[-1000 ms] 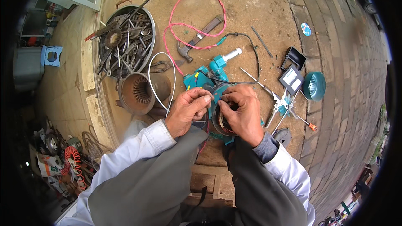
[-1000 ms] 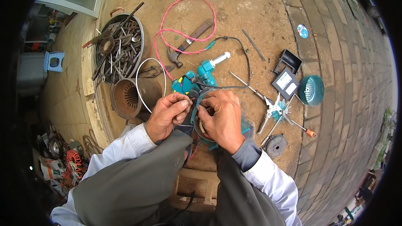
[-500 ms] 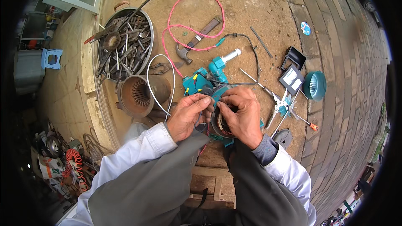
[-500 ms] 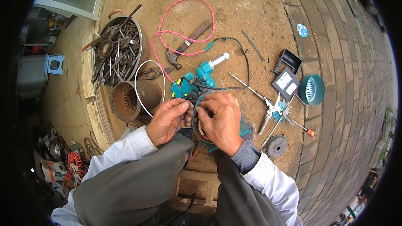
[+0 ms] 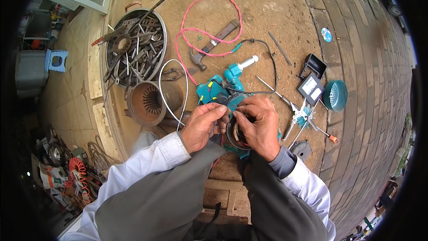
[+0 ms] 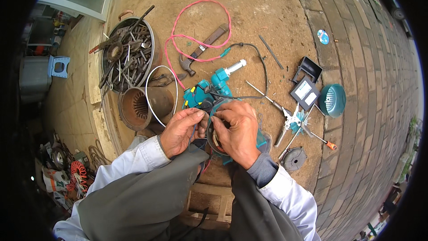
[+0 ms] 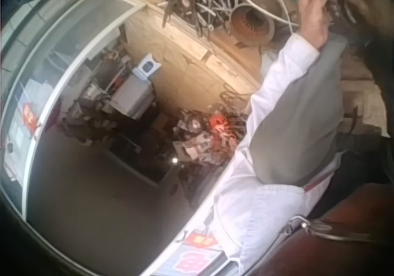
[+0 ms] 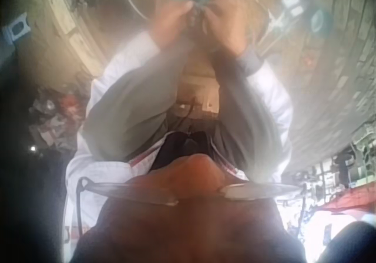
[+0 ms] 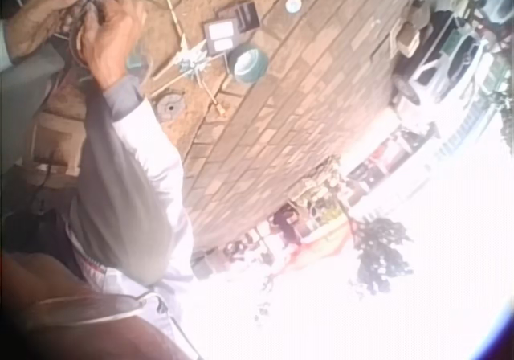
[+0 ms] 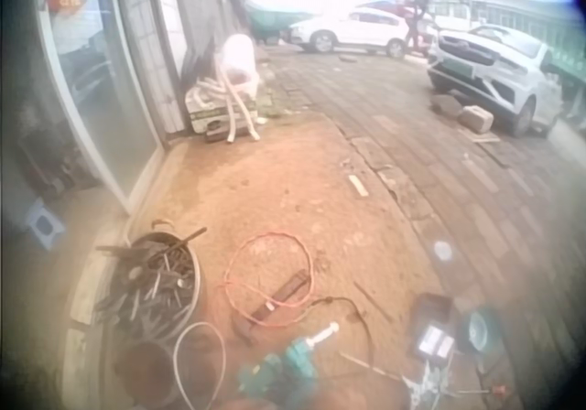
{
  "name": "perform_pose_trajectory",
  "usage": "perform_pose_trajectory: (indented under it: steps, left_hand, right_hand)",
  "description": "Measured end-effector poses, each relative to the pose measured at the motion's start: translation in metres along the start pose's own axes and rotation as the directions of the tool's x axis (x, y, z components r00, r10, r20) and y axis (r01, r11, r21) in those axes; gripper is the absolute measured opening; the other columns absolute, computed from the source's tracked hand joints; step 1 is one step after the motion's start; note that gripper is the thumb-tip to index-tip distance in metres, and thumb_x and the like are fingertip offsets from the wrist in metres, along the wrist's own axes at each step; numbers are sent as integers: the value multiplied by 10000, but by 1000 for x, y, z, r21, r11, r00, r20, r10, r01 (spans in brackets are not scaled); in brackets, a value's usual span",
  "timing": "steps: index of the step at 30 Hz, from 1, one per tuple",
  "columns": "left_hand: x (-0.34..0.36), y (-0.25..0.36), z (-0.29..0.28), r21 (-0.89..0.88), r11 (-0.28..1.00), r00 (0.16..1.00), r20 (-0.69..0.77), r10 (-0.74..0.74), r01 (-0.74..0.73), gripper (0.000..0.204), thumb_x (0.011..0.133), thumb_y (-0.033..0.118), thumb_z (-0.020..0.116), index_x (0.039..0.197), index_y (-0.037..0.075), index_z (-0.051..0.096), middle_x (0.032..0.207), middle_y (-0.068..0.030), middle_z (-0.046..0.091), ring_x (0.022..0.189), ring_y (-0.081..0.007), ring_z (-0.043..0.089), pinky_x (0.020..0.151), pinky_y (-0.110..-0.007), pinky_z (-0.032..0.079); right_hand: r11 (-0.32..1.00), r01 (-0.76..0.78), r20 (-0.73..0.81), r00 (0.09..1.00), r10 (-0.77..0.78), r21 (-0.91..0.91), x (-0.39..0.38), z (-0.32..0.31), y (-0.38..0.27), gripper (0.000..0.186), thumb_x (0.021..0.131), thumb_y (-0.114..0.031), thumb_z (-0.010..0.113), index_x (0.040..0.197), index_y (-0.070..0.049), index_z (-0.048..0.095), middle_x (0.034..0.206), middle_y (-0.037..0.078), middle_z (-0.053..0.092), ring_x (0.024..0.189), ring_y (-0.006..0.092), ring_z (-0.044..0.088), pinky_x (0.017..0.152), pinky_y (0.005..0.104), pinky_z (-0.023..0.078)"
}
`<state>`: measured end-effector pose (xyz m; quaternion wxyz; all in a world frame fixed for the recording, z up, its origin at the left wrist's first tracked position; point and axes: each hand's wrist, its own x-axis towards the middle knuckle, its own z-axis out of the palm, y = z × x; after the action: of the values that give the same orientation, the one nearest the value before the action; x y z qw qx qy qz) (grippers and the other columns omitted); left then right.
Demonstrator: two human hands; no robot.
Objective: The person sits on the ground and uses pliers to strip and twist wires on a small motor or generator component. They repeatedly cut, strip, and connect wires while handling the component with both hands.
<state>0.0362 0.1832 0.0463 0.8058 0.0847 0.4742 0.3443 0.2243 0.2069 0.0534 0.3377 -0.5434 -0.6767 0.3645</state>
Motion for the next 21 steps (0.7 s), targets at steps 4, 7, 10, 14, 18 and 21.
perform_pose_trajectory:
  steps: [4, 7, 10, 14, 18, 21]
  left_hand:
    - [0, 0, 0, 21, 1000, 1000, 9, -13, 13, 173, 992, 240, 605, 1006, 74, 654, 845, -1, 642, 743, -110, 601, 677, -272, 497]
    - [-1, 2, 3, 30, 999, 1000, -15, -17, 17, 176, 995, 246, 601, 993, 76, 649, 836, 2, 640, 725, -108, 595, 675, -270, 493]
    - [0, 0, 2, 2, 1000, 999, -41, -25, 25, 168, 994, 238, 605, 1016, 74, 633, 834, 9, 611, 669, -76, 546, 616, -232, 464]
    - [0, 8, 5, -98, 993, 998, -7, 60, -61, 182, 967, 181, 642, 1093, 55, 601, 840, 30, 527, 610, -15, 414, 507, -151, 347]
    - [4, 9, 9, 277, 924, 964, 52, 260, -264, 293, 886, 77, 717, 1150, 11, 609, 869, 69, 526, 665, 15, 435, 552, -144, 342]
    - [10, 3, 2, 456, 832, 947, 98, 306, -315, 242, 889, 86, 721, 1104, 10, 642, 847, 75, 552, 686, 14, 456, 592, -151, 372]
  right_hand:
    - [1000, 0, 4, 1000, 0, 2, 1, -1, -1, 92, 698, -55, 760, 784, -47, 728, 872, 57, 688, 875, 273, 622, 812, 392, 461]
    - [1000, -6, 14, 1000, 6, 0, 1, -1, -1, 94, 697, -57, 760, 784, -46, 727, 875, 56, 688, 877, 272, 622, 813, 394, 461]
    - [1000, -9, 19, 1000, 9, -1, 0, -1, -1, 103, 693, -66, 763, 787, -45, 724, 882, 56, 687, 882, 274, 621, 814, 395, 460]
    - [1000, -17, 41, 999, 17, 4, 0, -3, 0, 116, 692, -84, 764, 792, -46, 721, 893, 54, 686, 887, 274, 619, 814, 397, 458]
    - [1000, 18, 63, 998, -19, 10, 1, -5, -2, 105, 700, -96, 759, 789, -53, 725, 892, 47, 682, 891, 272, 616, 817, 397, 454]
    - [1000, 25, 62, 998, -26, 8, 1, -5, -2, 94, 705, -100, 757, 784, -58, 729, 892, 42, 679, 893, 270, 613, 818, 397, 448]
